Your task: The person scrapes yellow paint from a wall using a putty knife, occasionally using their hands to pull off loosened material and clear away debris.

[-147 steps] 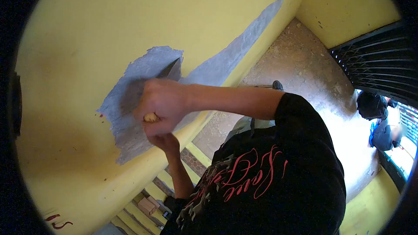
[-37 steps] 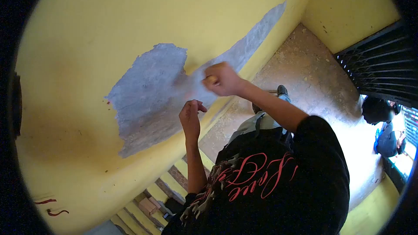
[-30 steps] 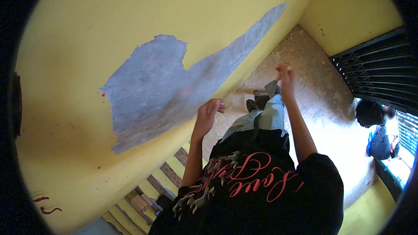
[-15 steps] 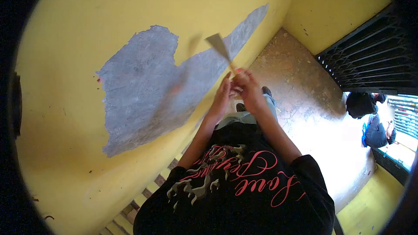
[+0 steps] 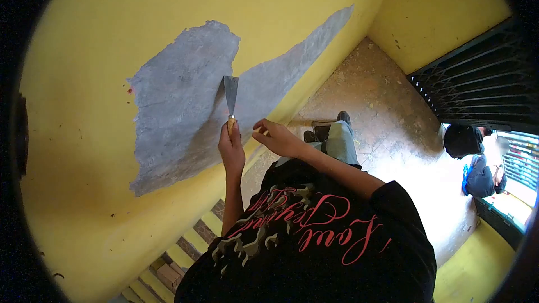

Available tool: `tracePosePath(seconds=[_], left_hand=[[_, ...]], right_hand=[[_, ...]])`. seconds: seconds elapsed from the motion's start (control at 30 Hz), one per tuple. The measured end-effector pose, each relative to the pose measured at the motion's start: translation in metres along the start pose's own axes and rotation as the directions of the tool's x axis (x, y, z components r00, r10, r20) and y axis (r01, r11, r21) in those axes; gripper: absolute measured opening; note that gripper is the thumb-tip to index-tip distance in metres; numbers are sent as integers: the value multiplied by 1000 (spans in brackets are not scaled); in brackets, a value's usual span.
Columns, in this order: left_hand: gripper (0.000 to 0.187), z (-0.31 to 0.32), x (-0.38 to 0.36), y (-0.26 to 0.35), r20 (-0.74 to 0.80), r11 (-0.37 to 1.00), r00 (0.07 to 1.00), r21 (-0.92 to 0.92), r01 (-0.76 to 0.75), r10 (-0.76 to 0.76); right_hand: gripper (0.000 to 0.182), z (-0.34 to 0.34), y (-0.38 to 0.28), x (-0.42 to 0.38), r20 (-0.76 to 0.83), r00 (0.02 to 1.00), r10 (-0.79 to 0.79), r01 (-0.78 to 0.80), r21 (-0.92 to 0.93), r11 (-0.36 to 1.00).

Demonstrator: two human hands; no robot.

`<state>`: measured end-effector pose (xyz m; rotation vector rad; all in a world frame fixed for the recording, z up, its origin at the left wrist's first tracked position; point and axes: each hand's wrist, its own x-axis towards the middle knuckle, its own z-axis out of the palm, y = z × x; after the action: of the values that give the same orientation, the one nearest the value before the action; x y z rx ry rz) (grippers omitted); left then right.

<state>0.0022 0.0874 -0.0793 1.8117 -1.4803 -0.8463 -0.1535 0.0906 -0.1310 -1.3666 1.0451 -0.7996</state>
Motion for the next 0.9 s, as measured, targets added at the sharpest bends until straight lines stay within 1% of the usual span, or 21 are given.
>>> tracePosePath(seconds=[0.03, 0.07, 0.1, 0.13, 0.17, 0.2, 0.27, 0.3, 0.33, 0.37, 0.43, 0.53, 0.57, 0.6, 0.67, 0.73, 0.8, 0.83, 0.87, 0.9], left_hand=[[30, -6, -2, 8, -10, 995, 1000, 97, 13, -12], [30, -8, -3, 6, -12, 995, 1000, 100, 18, -16], [29, -10, -3, 6, -31, 991, 999, 132, -16, 20], [29, -11, -3, 6, -46, 985, 997, 164, -51, 59], [29, -13, -4, 10, -45, 984, 997, 168, -50, 59], [28, -16, -5, 17, -34, 983, 998, 179, -44, 51], [28, -20, -5, 19, -20, 980, 999, 195, -36, 40], [29, -22, -6, 17, -38, 961, 993, 257, -100, 113], [29, -23, -5, 18, -51, 934, 981, 318, -161, 186], [29, -25, -4, 20, -48, 934, 982, 320, -157, 182], [31, -28, -2, 28, -54, 955, 993, 285, -86, 106], [32, -26, -2, 28, -48, 937, 992, 338, -91, 114], [32, -25, 0, 29, -49, 937, 993, 338, -88, 111], [33, -24, 2, 30, -33, 937, 992, 334, -104, 122], [33, -21, 7, 32, -22, 937, 991, 330, -117, 131], [31, -19, 10, 36, 5, 946, 996, 310, -91, 94], [31, -21, -1, 42, -10, 943, 998, 327, -58, 65], [30, -22, -5, 44, -20, 939, 999, 344, -31, 40], [30, -21, -5, 43, -16, 938, 999, 346, -36, 44], [29, -20, -6, 40, -23, 949, 999, 313, -32, 41]], right_hand=[[47, 1, -11, 7, 36, 996, 87, -92, 144, 985], [56, 6, -19, 14, 82, 982, 168, -185, 283, 941], [56, 17, -23, 22, 85, 982, 168, -186, 286, 940], [66, 29, -27, 31, -26, 994, 106, -93, 313, 945], [78, 38, -35, 38, -139, 989, 45, 3, 330, 944], [78, 45, -41, 44, -141, 989, 46, 4, 335, 942], [86, 53, -63, 51, -107, 991, 78, -42, 303, 952], [86, 59, -66, 56, -107, 991, 82, -45, 308, 950], [85, 65, -68, 60, -165, 986, 41, 10, 296, 955], [83, 69, -69, 63, -220, 975, 0, 63, 280, 958], [83, 72, -70, 67, -230, 972, 37, 29, 275, 961], [82, 73, -69, 71, -270, 958, 96, -16, 284, 959], [82, 72, -69, 72, -298, 947, 119, -27, 295, 955], [82, 70, -69, 74, -293, 948, 122, -31, 295, 955], [80, 65, -69, 78, -391, 912, 127, -28, 249, 968], [81, 62, -72, 76, -372, 917, 142, -50, 245, 968], [82, 59, -72, 71, -360, 920, 154, -68, 241, 968], [82, 60, -72, 64, -307, 941, 141, -80, 202, 976], [82, 60, -71, 62, -256, 958, 130, -89, 164, 982], [82, 60, -70, 65, -260, 957, 132, -90, 167, 982]])
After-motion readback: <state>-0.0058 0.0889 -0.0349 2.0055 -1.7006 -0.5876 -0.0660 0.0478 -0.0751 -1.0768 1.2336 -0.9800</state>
